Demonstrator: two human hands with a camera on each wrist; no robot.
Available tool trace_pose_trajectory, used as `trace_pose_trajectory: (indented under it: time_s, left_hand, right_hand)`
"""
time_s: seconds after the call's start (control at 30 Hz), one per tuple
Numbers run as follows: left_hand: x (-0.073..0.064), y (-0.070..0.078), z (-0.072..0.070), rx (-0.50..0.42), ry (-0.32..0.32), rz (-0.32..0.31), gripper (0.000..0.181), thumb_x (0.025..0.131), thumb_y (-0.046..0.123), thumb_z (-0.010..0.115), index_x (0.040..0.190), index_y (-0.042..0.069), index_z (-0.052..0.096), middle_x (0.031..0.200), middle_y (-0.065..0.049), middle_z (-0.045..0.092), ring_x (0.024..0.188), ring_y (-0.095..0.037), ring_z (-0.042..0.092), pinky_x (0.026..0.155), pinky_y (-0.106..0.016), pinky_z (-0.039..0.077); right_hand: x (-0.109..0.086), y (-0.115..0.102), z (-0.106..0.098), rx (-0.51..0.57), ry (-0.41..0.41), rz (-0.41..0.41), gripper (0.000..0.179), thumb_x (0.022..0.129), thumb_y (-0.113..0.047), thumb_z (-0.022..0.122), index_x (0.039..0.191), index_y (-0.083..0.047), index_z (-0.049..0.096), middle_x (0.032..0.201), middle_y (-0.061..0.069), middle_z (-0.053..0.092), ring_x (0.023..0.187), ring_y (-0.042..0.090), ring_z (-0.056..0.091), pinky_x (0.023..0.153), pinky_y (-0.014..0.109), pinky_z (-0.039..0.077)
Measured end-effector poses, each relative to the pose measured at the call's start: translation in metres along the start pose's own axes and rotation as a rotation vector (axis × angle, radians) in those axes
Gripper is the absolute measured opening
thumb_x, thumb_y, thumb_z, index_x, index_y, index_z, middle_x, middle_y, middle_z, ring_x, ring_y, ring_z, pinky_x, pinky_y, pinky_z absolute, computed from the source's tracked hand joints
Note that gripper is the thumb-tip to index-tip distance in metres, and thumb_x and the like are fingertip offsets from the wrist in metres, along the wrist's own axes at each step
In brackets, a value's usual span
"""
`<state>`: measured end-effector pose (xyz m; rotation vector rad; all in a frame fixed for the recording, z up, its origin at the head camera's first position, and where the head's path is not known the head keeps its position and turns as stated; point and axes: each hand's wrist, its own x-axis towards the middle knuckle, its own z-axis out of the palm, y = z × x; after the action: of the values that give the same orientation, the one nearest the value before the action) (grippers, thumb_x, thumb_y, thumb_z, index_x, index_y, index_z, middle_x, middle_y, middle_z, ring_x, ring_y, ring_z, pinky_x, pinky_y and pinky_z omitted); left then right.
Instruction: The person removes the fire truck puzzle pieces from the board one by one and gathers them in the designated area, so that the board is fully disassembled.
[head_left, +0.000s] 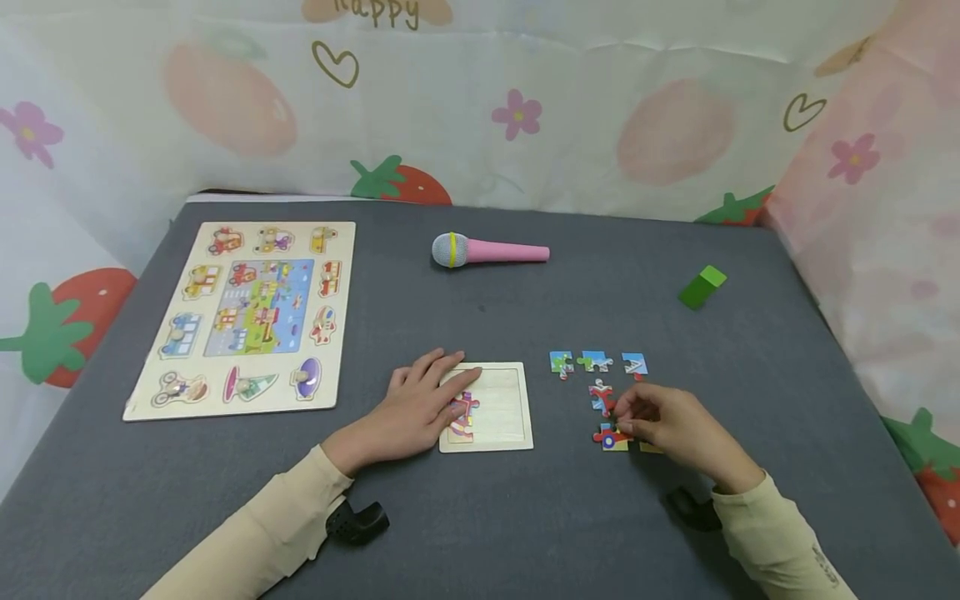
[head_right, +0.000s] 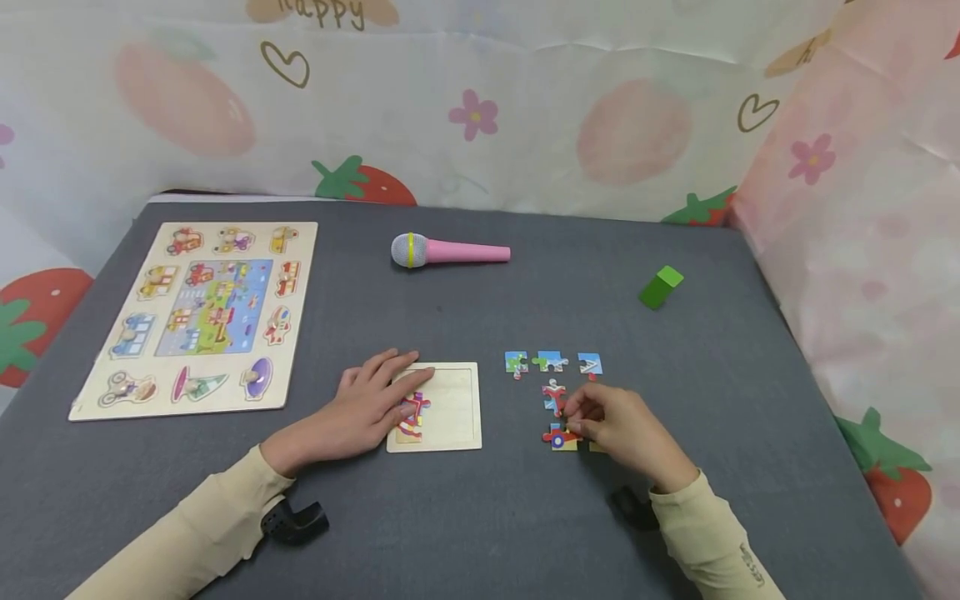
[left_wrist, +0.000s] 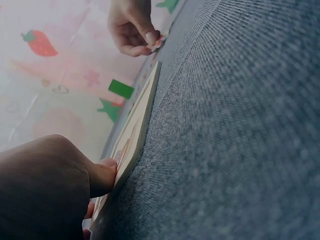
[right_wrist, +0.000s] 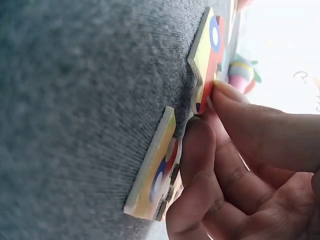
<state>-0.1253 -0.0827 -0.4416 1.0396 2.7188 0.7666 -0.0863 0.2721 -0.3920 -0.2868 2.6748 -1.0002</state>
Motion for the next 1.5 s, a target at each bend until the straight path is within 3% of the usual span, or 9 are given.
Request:
trace_pose_trajectory:
  time_s: [0.3,0.53,0.63,0.83,0.97,1.13,1.3,1.5]
  left_hand:
    - [0.001,0.0,-0.001,0.006,0.014,-0.005,0.052,0.101,0.03,0.045,0.15,0.017,0.034,0.154,-0.012,0.028,0.143,-0.035,0.019,0.101,-0.053,0.022]
    - [0.001,-0.001,-0.002,-0.018,0.048,-0.023,0.055,0.1,0.03,0.047,0.15,0.014,0.031,0.152,-0.012,0.031,0.142,-0.034,0.021,0.1,-0.054,0.022]
    - [0.0,-0.002,-0.002,-0.021,0.051,-0.029,0.054,0.101,0.03,0.047,0.15,0.015,0.031,0.152,-0.011,0.032,0.143,-0.034,0.021,0.101,-0.054,0.022]
    - [-0.002,-0.002,0.001,-0.026,0.057,-0.023,0.054,0.1,0.029,0.047,0.15,0.014,0.032,0.152,-0.012,0.032,0.142,-0.034,0.021,0.101,-0.054,0.022]
    - [-0.003,-0.001,0.002,-0.021,0.064,-0.029,0.053,0.1,0.027,0.048,0.15,0.015,0.032,0.152,-0.012,0.032,0.142,-0.034,0.021,0.101,-0.054,0.022]
    - [-0.002,0.001,0.003,-0.02,0.054,-0.033,0.052,0.1,0.026,0.047,0.149,0.016,0.033,0.152,-0.011,0.032,0.142,-0.034,0.021,0.1,-0.053,0.023]
    - [0.0,0.002,0.004,0.0,0.071,-0.018,0.051,0.1,0.027,0.048,0.148,0.015,0.035,0.151,-0.011,0.034,0.141,-0.033,0.023,0.099,-0.053,0.024]
    - [0.001,-0.001,0.002,-0.026,0.058,0.0,0.054,0.1,0.03,0.049,0.148,0.013,0.034,0.151,-0.012,0.032,0.141,-0.036,0.021,0.099,-0.054,0.024]
  right_hand:
    - [0.001,-0.002,0.0,-0.022,0.002,-0.002,0.009,0.087,-0.006,0.069,0.092,-0.01,0.064,0.086,0.0,0.068,0.077,0.012,0.063,0.061,0.025,0.049]
    - [0.001,-0.01,-0.015,-0.134,0.088,-0.031,0.008,0.088,-0.011,0.069,0.094,-0.014,0.064,0.086,-0.001,0.067,0.075,0.014,0.059,0.059,0.027,0.047]
    - [0.005,-0.02,-0.015,-0.127,0.095,-0.057,0.007,0.089,-0.012,0.068,0.095,-0.014,0.065,0.086,0.0,0.067,0.076,0.014,0.059,0.061,0.027,0.048]
    - [0.025,-0.051,0.016,-0.099,0.047,-0.195,0.008,0.087,-0.009,0.07,0.094,-0.01,0.065,0.085,-0.003,0.065,0.073,0.01,0.059,0.064,0.027,0.049]
    - [0.044,-0.075,0.044,-0.131,-0.041,-0.278,0.015,0.087,-0.011,0.07,0.1,-0.007,0.064,0.084,-0.004,0.062,0.072,0.008,0.056,0.066,0.025,0.047]
    - [0.063,-0.096,0.07,-0.226,-0.129,-0.323,0.028,0.087,-0.015,0.071,0.111,-0.004,0.062,0.087,0.001,0.06,0.074,0.01,0.053,0.067,0.025,0.046]
    - [0.073,-0.109,0.085,-0.271,-0.096,-0.301,0.026,0.085,-0.013,0.072,0.109,-0.006,0.063,0.09,0.004,0.059,0.076,0.014,0.055,0.068,0.029,0.047]
    - [0.076,-0.119,0.094,-0.258,-0.076,-0.227,0.021,0.084,-0.013,0.072,0.101,-0.008,0.062,0.084,0.003,0.054,0.067,0.013,0.051,0.059,0.028,0.043]
